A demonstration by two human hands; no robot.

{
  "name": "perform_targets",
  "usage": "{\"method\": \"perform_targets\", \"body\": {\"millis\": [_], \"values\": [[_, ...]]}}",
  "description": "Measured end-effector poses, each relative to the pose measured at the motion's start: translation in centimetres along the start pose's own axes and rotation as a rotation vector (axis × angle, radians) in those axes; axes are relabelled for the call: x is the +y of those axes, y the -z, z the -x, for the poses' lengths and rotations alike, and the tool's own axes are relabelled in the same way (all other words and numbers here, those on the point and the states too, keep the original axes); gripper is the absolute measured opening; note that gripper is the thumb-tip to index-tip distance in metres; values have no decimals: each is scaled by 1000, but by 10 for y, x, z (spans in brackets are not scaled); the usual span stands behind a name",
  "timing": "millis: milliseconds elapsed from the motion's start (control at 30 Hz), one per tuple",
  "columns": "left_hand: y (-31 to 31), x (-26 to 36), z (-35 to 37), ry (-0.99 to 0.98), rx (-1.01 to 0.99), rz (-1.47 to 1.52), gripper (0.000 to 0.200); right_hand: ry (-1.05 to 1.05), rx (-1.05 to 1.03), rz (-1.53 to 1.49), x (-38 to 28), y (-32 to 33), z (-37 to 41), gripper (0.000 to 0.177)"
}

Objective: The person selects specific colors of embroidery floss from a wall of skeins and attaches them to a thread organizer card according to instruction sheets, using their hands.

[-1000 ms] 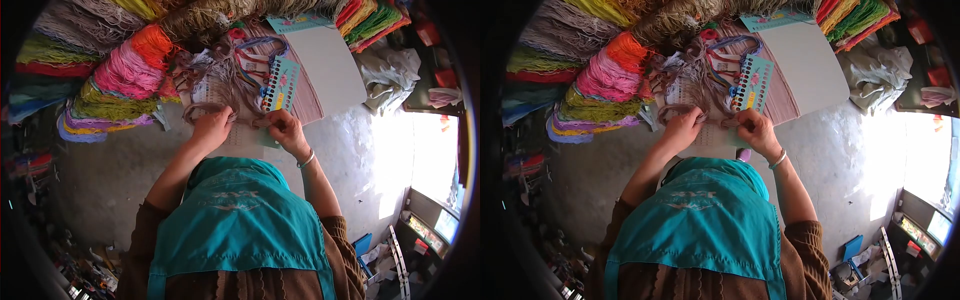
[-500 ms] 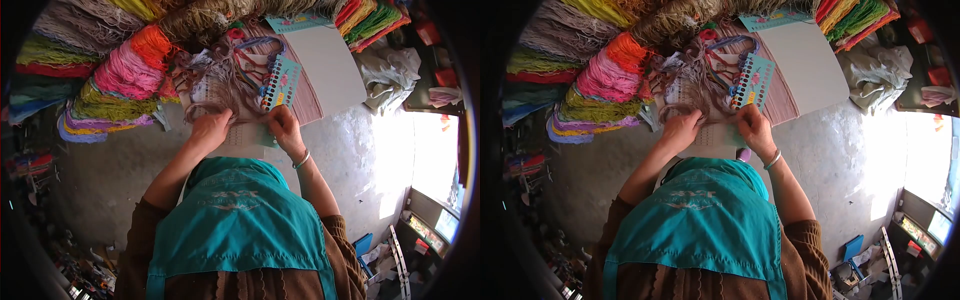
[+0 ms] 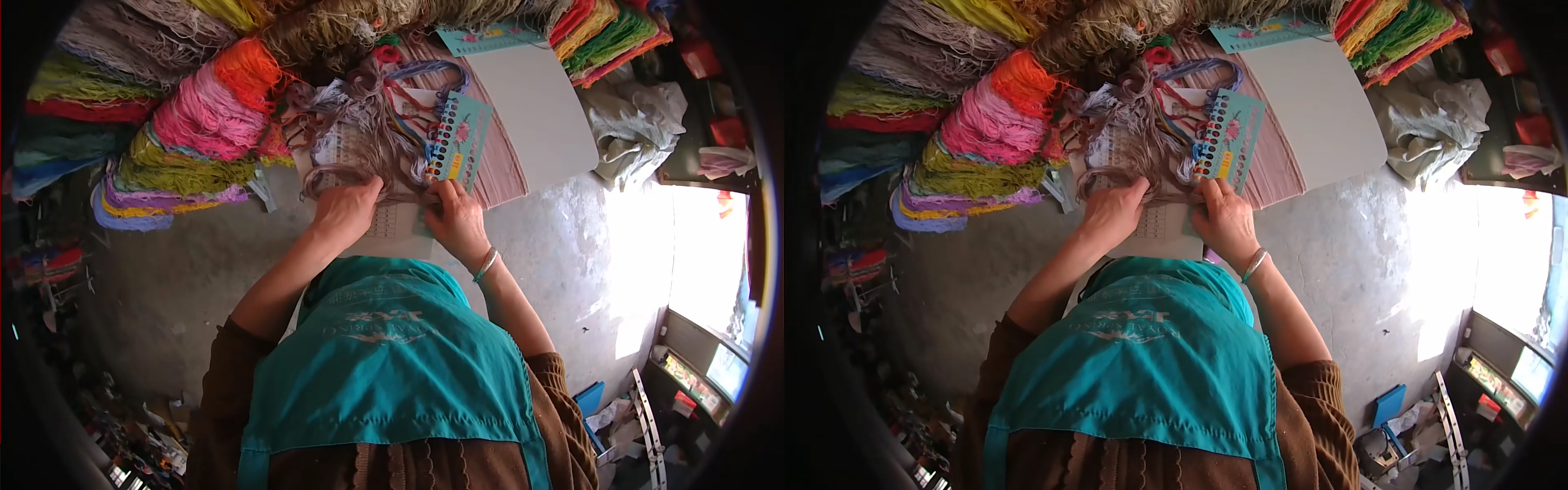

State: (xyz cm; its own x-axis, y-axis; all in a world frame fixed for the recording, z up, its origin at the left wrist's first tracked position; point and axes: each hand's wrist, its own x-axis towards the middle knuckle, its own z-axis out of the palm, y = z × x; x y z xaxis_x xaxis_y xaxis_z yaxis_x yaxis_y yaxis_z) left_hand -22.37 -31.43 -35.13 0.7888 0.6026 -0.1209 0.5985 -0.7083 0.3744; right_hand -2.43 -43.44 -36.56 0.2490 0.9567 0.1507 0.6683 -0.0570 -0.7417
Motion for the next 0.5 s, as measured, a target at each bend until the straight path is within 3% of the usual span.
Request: {"method": "perform_targets", "body": {"millis": [167,400,500], "values": [[-1,-8,2,88,-38,-6,22,-14,-34,23,6,-4,3,24],[43,-44,31,69,112,41,17,-4,-69,103,4,-3,2,23],[60,-43,46,152,128,32,18,21,-75,97,-4,3,-3,25]]}}
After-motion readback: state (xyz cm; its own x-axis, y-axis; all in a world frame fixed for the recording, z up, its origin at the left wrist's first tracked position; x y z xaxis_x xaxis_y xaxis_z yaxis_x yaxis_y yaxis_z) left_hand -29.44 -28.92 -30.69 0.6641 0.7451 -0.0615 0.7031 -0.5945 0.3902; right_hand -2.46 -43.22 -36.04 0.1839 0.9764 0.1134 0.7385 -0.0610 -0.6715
